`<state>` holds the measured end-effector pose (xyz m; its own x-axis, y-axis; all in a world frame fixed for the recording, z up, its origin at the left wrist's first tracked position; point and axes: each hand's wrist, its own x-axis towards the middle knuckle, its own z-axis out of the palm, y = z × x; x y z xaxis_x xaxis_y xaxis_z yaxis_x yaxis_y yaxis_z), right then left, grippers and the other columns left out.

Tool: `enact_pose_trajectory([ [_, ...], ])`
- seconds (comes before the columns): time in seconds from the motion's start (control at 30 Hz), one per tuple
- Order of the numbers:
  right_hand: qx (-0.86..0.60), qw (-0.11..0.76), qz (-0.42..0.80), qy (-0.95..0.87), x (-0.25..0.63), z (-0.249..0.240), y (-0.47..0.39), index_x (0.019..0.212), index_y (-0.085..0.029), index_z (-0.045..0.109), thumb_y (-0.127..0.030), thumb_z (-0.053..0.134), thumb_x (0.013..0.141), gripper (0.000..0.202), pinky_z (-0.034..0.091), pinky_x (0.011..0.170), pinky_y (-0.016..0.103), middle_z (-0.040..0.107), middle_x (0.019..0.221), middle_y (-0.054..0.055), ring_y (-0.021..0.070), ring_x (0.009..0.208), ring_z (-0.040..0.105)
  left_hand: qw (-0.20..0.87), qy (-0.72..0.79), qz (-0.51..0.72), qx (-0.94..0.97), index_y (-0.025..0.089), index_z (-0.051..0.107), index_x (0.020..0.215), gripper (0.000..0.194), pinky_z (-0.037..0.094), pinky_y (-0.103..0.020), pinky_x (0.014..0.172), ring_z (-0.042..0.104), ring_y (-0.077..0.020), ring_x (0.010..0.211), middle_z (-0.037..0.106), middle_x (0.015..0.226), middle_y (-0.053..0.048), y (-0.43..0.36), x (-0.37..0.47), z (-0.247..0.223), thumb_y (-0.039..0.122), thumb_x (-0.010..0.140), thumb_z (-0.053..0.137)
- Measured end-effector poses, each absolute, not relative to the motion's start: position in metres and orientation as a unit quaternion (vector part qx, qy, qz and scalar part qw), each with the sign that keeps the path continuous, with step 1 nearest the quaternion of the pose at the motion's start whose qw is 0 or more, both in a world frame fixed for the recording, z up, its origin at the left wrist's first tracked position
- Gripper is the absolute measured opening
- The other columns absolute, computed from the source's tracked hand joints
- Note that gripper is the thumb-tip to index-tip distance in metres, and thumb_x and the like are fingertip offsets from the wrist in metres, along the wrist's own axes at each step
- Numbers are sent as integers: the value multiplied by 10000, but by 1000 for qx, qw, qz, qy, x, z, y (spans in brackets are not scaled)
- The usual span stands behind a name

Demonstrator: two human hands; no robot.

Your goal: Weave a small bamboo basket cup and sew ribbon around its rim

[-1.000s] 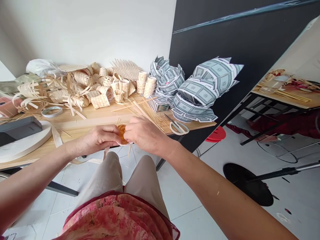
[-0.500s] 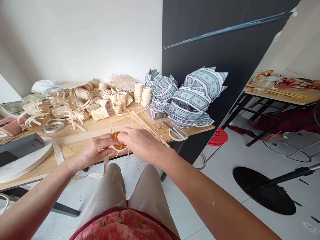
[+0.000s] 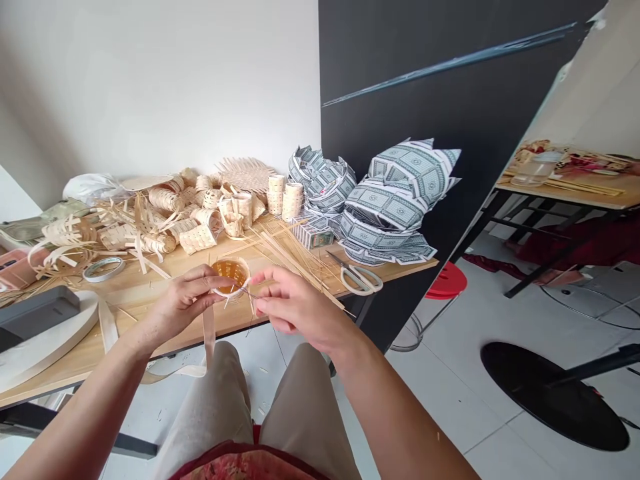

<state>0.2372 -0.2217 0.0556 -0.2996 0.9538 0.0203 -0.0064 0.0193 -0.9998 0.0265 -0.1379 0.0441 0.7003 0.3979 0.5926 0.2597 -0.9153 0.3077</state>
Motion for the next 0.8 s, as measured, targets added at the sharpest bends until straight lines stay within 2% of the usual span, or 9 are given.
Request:
enact_pose_trajectory([
  [0.13,-401,456,591,-531,258,40,-233,1022,-193,457,-315,578,787,291,135,402,182,417,580,-76,18,402,230,145,204,384,889,219,659,1003,220,447,-208,613,559,-112,702,580,788,-32,-134,21,42,172,839,520],
  [0.37,-412,517,586,-468,277,19,-266,882,-209,502,-426,653,732,304,138,396,187,329,482,-92,24,394,166,262,265,467,802,185,717,845,159,431,-223,585,542,-119,655,572,698,-28,-128,12,31,293,753,645],
  [0.5,-390,505,598,-485,270,15,-285,833,-225,509,-519,675,677,372,132,376,188,358,479,-75,32,389,193,316,291,502,750,180,714,788,151,438,-238,621,537,-122,672,567,689,-17,-130,11,25,310,730,664],
  [0.6,-366,475,610,-518,261,16,-297,837,-244,528,-543,641,698,348,163,363,190,420,516,-56,32,365,227,331,307,522,724,172,706,765,142,442,-240,630,534,-122,678,568,684,-12,-133,12,22,302,724,665],
  [0.73,-397,504,518,-566,254,21,-309,779,-238,570,-498,601,755,263,270,413,213,466,553,-18,71,431,356,333,311,549,701,180,707,763,99,442,-236,633,537,-119,685,563,693,-3,-135,12,16,250,701,673],
  [0.8,-411,523,476,-576,253,23,-309,769,-232,578,-469,606,760,238,285,430,217,479,551,-11,83,461,389,307,325,560,697,190,711,766,90,440,-243,639,536,-122,685,563,702,-4,-137,11,13,220,695,664],
])
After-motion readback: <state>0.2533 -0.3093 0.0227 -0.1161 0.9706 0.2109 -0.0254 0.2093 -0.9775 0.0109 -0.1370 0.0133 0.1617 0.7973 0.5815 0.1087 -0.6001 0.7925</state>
